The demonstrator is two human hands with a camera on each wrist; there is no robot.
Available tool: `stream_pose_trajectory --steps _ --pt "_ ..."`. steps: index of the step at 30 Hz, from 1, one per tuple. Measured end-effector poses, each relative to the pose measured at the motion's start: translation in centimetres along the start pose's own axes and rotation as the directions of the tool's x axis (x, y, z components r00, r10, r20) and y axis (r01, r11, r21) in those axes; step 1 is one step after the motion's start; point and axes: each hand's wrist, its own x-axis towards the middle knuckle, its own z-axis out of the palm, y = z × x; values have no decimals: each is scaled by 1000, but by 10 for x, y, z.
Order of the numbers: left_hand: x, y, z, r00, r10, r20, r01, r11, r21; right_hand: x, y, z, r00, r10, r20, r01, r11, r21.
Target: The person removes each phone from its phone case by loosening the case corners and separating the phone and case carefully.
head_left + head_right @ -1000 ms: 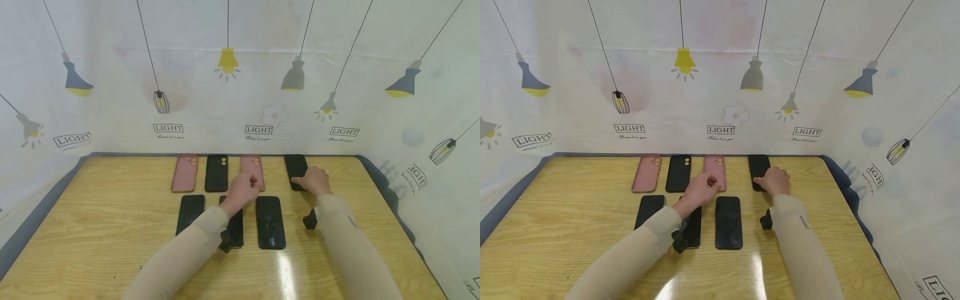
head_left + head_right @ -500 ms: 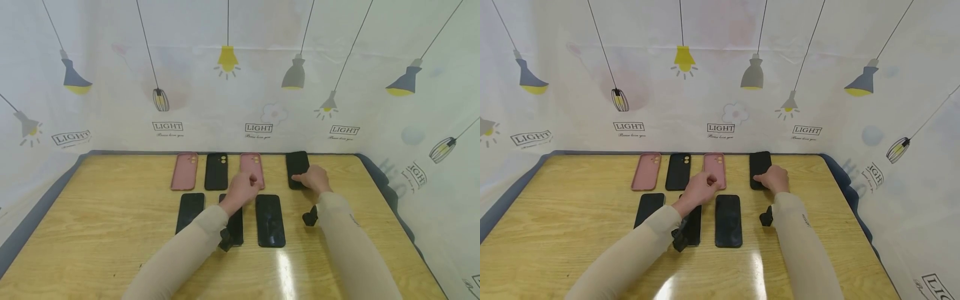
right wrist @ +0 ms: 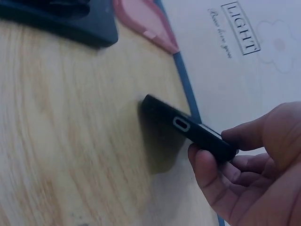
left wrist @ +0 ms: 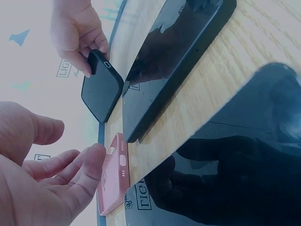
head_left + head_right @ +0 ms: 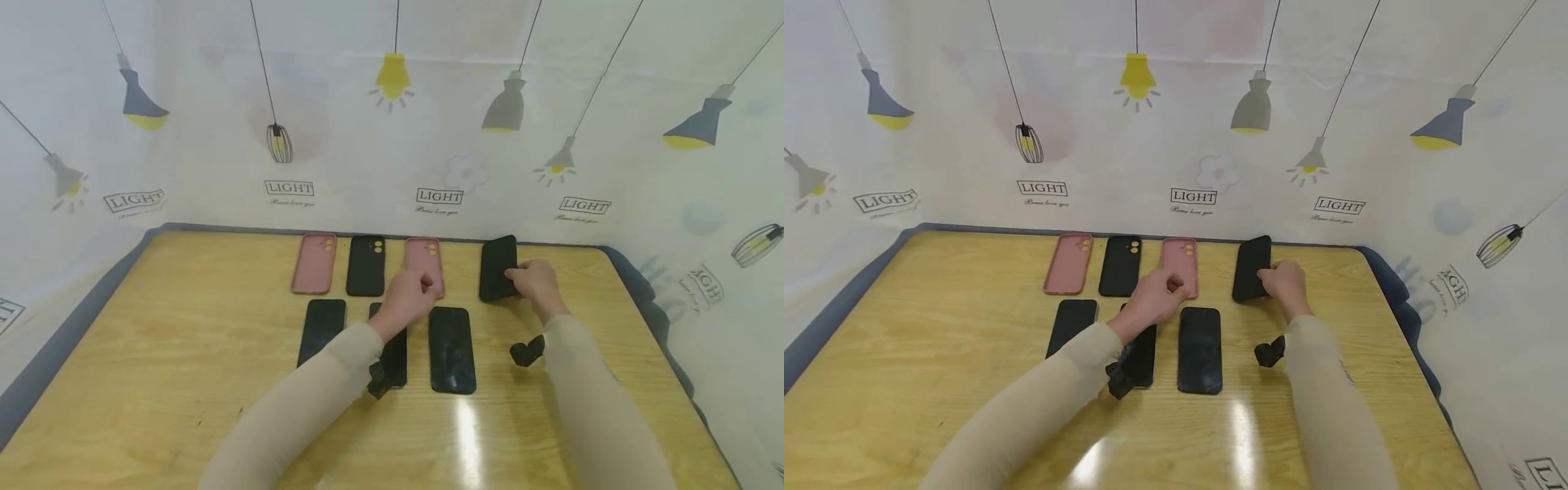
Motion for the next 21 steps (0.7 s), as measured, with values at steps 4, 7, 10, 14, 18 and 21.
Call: stream_pose_trajectory --steps 4,7,10,14,18,21 --pt "-2 2 -1 1000 -9 6 9 1000 -15 -5 -2 0 1000 -9 -5 9 997 72" --pt "-3 2 -2 999 -38 12 38 999 -33 -9 -2 3 1000 -11 -8 12 995 103" --pt "-5 4 -3 998 -60 21 61 997 -46 -13 -2 5 1000 -17 -21 20 993 117" --pt "-6 5 -3 998 -66 25 67 997 -38 -20 0 6 997 -52 -48 58 989 133" --pt "-8 5 -2 998 -56 23 57 998 -34 -27 0 7 993 -95 -63 105 981 165" --pt "-9 4 -1 998 -50 22 51 998 -48 -34 0 9 991 -117 -64 127 972 199"
